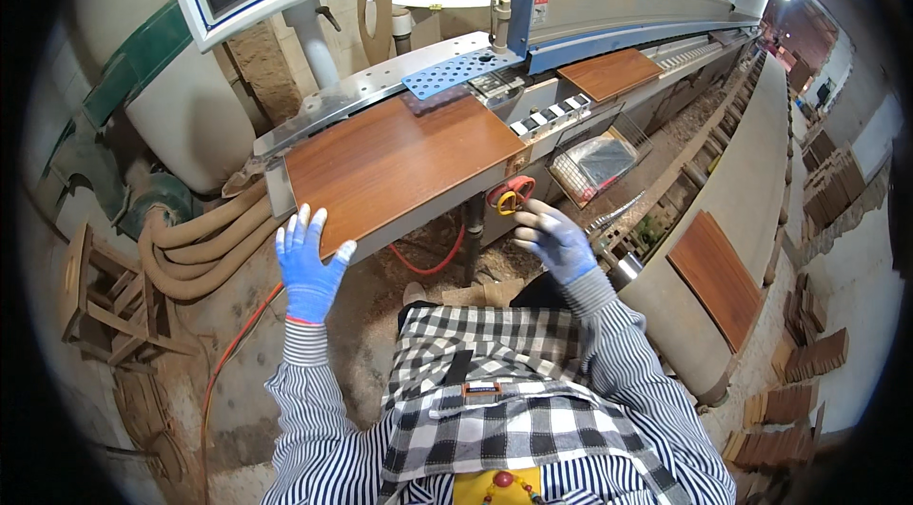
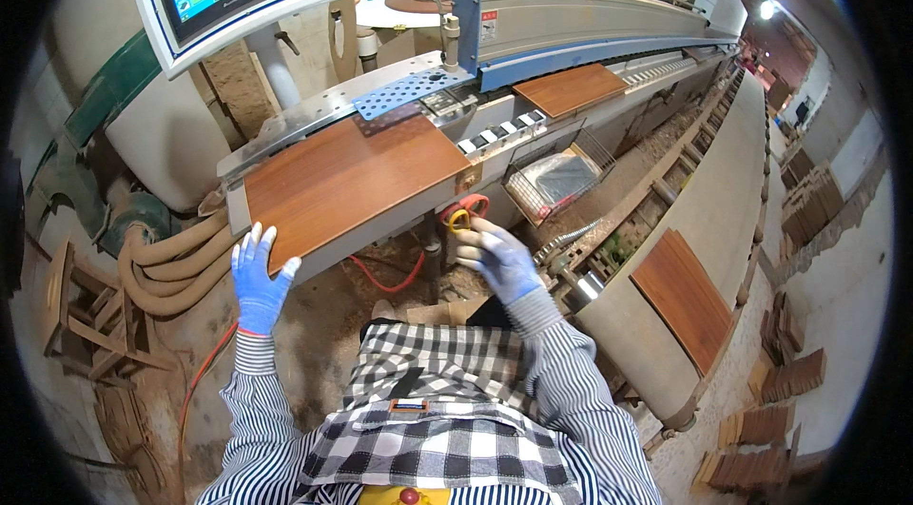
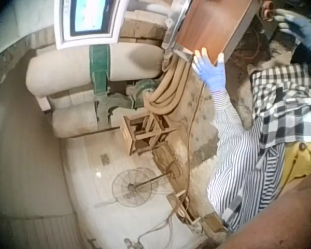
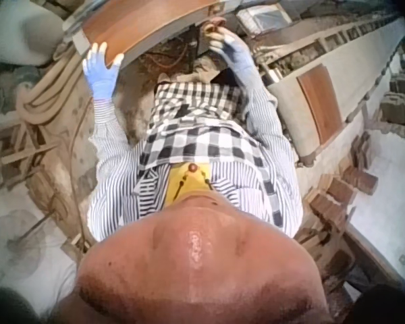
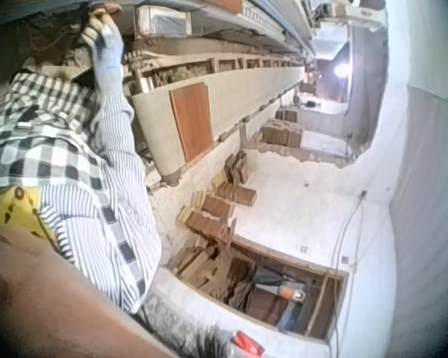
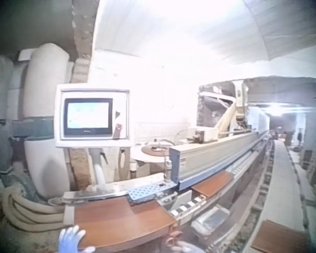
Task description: The person operates a CNC woodworking machine, placing rectangular wooden panels onto the conveyor, adjusting the machine via a touchscreen interface, and stacking processed panels. The person wears blue gloves and a checkered apron while handling the wood pieces.
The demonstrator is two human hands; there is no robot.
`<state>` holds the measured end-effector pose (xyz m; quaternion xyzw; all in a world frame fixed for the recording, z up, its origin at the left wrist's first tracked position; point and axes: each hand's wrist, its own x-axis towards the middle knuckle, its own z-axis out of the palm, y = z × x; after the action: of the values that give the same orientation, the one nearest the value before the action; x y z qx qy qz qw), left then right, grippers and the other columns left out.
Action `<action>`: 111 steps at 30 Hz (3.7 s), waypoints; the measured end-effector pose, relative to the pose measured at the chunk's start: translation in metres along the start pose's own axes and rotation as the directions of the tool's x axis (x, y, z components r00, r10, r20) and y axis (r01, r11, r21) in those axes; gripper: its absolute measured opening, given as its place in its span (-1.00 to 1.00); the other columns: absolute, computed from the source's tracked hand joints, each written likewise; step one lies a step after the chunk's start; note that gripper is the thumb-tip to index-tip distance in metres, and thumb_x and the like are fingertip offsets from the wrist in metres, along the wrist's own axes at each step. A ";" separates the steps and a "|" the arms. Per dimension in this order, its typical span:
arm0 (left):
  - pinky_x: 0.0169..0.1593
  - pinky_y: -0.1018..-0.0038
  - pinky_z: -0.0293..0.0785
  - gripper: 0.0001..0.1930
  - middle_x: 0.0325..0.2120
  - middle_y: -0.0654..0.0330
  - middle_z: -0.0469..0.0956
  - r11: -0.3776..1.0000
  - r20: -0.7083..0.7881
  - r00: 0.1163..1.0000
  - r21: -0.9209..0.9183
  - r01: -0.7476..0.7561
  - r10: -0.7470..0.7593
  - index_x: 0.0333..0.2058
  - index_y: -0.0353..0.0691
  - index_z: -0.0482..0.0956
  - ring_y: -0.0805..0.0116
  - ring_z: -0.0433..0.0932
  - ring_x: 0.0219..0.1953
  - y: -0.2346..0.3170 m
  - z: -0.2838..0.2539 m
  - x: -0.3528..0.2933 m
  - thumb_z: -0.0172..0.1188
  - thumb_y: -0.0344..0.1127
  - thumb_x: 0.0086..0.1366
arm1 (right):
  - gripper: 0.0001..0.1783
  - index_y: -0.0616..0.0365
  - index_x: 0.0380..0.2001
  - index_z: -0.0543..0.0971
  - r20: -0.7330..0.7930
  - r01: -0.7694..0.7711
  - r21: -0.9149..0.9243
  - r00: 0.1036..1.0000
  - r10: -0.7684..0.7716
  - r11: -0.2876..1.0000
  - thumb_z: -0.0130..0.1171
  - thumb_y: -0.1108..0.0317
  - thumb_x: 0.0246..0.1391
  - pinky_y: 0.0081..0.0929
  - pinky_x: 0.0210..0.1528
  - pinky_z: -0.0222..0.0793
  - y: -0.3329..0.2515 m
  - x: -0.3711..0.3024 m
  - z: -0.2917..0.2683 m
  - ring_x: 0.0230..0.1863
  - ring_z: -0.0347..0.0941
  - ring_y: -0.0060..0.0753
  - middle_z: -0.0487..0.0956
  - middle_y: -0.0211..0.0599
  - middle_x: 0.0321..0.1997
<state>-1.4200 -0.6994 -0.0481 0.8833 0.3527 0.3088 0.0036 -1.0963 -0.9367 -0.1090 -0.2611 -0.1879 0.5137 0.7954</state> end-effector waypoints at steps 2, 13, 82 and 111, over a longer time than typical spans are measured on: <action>0.33 0.15 -0.02 -0.35 0.20 -0.03 0.29 0.999 0.011 1.000 -0.044 0.027 -0.026 0.10 -0.21 0.43 -0.01 0.24 0.23 -0.004 0.006 0.011 0.29 0.05 0.11 | -0.48 0.35 0.14 0.29 -0.050 0.055 -0.045 0.997 -0.057 0.997 0.11 0.40 0.14 -0.38 -0.12 0.50 -0.014 -0.029 -0.052 -0.19 0.51 -0.31 0.52 -0.01 -0.08; 0.14 0.21 0.33 -0.39 0.21 -0.17 0.25 0.999 -0.044 0.999 -0.032 0.029 -0.031 0.17 -0.19 0.36 -0.08 0.39 0.14 -0.003 0.018 0.016 0.27 -0.12 0.17 | -0.63 0.10 -0.07 0.53 -0.280 -0.669 -0.693 0.592 -0.756 -0.267 0.06 0.21 0.06 -0.21 0.10 0.31 -0.085 -0.209 -0.178 0.01 0.44 -0.04 0.56 -0.10 -0.09; 0.25 0.22 0.18 -0.48 0.08 -0.03 0.44 0.981 0.058 0.998 -0.194 0.004 0.007 0.03 -0.21 0.51 0.04 0.32 0.19 0.002 0.005 0.026 0.32 -0.15 0.11 | -0.25 -0.04 0.11 0.40 -0.974 0.648 -0.206 -0.062 -0.219 0.733 0.12 -0.32 0.00 -0.31 0.18 0.10 -0.028 -0.330 -0.252 0.20 0.26 -0.36 0.40 -0.49 0.22; 0.27 0.18 0.16 -0.38 0.15 -0.08 0.34 0.833 -0.020 0.935 -0.447 -0.325 0.354 0.16 -0.26 0.34 -0.02 0.28 0.22 0.116 0.031 0.024 0.24 -0.14 0.16 | -0.69 0.14 -0.15 0.47 -0.354 0.353 -0.315 0.818 -0.454 0.881 0.10 0.25 0.06 -0.40 -0.42 0.36 -0.052 -0.233 -0.070 -0.49 0.47 -0.42 0.57 -0.32 -0.43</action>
<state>-1.3173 -0.7649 -0.0344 0.9168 0.1102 0.3483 0.1611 -1.1128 -1.1833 -0.1404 -0.4109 -0.1243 0.2383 0.8712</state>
